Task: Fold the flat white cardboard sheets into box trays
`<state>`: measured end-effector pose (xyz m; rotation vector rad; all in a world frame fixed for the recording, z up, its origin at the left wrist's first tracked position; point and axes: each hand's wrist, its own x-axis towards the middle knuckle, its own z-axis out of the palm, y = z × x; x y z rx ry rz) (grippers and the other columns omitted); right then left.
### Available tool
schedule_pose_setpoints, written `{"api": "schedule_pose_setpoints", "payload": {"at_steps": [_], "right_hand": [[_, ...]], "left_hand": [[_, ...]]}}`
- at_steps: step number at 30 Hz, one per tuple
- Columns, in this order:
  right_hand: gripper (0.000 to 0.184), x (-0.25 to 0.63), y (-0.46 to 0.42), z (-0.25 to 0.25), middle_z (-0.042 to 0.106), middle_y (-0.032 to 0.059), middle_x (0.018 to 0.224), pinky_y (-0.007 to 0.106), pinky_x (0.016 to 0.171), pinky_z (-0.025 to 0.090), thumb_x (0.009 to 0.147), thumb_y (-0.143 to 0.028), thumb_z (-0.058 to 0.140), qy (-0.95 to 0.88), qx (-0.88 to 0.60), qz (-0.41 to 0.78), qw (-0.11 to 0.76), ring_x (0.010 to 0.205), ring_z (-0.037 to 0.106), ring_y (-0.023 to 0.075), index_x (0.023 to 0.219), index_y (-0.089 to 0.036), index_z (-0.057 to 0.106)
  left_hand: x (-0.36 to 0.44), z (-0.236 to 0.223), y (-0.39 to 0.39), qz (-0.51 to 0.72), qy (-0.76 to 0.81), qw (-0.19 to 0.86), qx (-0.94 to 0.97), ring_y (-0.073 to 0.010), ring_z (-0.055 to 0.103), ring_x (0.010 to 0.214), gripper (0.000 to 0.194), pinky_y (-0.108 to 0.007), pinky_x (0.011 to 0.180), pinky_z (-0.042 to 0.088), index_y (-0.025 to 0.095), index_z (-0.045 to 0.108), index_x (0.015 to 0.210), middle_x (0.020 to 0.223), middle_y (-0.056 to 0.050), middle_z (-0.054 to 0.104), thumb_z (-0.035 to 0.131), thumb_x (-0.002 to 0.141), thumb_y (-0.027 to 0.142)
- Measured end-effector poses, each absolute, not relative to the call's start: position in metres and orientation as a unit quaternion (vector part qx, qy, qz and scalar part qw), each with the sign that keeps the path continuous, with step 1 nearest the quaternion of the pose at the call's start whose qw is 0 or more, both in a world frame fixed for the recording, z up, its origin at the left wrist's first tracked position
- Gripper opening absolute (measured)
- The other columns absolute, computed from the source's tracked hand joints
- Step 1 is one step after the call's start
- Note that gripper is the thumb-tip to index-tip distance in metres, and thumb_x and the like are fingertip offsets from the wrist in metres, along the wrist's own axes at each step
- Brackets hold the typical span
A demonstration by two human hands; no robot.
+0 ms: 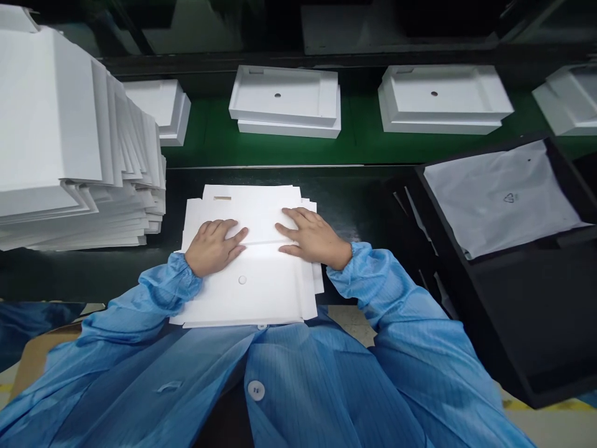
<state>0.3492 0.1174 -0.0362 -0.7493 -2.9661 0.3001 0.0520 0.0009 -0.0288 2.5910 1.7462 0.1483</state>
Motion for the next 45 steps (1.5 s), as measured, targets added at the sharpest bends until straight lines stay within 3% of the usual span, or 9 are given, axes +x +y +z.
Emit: {"api": "schedule_pose_setpoints", "payload": {"at_steps": [6,14,20,27,31,34,40,45], "right_hand": [[0.054,0.349,0.115,-0.040,0.037,0.0163,0.161,0.056,0.110,0.034,0.097,-0.058,0.056,-0.961,-0.251,0.113,0.033,0.144,0.033,0.0394,0.140,-0.026,0.063],[0.044,0.350,0.111,-0.034,0.040,0.0169,0.161,0.054,0.108,0.036,0.100,-0.045,0.056,-0.967,-0.236,0.087,0.045,0.143,0.037,0.0384,0.137,-0.024,0.064],[0.055,0.350,0.112,-0.022,0.040,0.0182,0.161,0.054,0.112,0.032,0.101,-0.055,0.051,-0.980,-0.188,0.055,0.029,0.145,0.040,0.0373,0.142,-0.020,0.058],[0.057,0.350,0.110,-0.018,0.041,0.0186,0.161,0.055,0.111,0.031,0.100,-0.058,0.050,-0.983,-0.183,0.025,0.018,0.144,0.041,0.0380,0.141,-0.019,0.059],[0.057,0.343,0.108,-0.013,0.045,0.0179,0.158,0.056,0.111,0.030,0.098,-0.060,0.051,-0.984,-0.178,0.026,0.022,0.143,0.040,0.0397,0.136,-0.019,0.063],[0.058,0.317,0.100,-0.009,0.046,0.0198,0.157,0.056,0.111,0.030,0.100,-0.058,0.050,-0.986,-0.166,0.021,0.027,0.142,0.040,0.0403,0.135,-0.015,0.063],[0.075,0.235,0.071,-0.019,0.044,0.0230,0.158,0.050,0.112,0.035,0.098,-0.063,0.048,-0.983,-0.162,0.077,0.045,0.140,0.043,0.0386,0.148,-0.006,0.050],[0.073,0.215,0.057,-0.037,0.041,0.0208,0.160,0.054,0.116,0.031,0.101,-0.060,0.044,-0.980,-0.155,0.102,0.066,0.146,0.036,0.0410,0.148,-0.005,0.051]], "left_hand": [[0.051,-0.029,0.002,0.062,0.550,0.021,0.832,-0.0334,0.053,0.121,0.043,-0.052,0.100,0.041,0.027,0.062,0.138,0.139,-0.016,0.058,0.048,0.101,0.044],[0.054,-0.025,0.004,0.068,0.559,0.064,0.824,-0.0340,0.052,0.123,0.041,-0.054,0.102,0.041,0.030,0.061,0.137,0.139,-0.014,0.058,0.052,0.099,0.040],[0.054,-0.025,0.005,0.056,0.547,0.048,0.834,-0.0342,0.051,0.124,0.042,-0.054,0.103,0.040,0.028,0.061,0.138,0.142,-0.016,0.056,0.049,0.100,0.043],[0.020,-0.018,-0.008,0.051,0.596,0.051,0.800,-0.0387,0.046,0.131,0.056,-0.057,0.107,0.038,0.029,0.059,0.142,0.148,-0.017,0.050,0.059,0.093,0.057],[-0.009,-0.019,-0.032,0.040,0.646,0.062,0.760,-0.0373,0.047,0.129,0.057,-0.056,0.107,0.040,0.028,0.060,0.141,0.143,-0.016,0.053,0.062,0.091,0.057],[-0.014,-0.027,-0.045,0.068,0.661,0.069,0.744,-0.0359,0.047,0.130,0.056,-0.054,0.109,0.040,0.025,0.061,0.140,0.143,-0.017,0.052,0.062,0.092,0.054],[-0.008,-0.039,-0.050,0.118,0.668,0.063,0.732,-0.0341,0.047,0.130,0.056,-0.053,0.111,0.039,0.022,0.063,0.138,0.142,-0.017,0.052,0.063,0.092,0.054],[-0.007,-0.039,-0.053,0.117,0.668,0.062,0.732,-0.0339,0.047,0.131,0.053,-0.054,0.112,0.037,0.026,0.064,0.136,0.141,-0.015,0.054,0.063,0.092,0.055]]}}
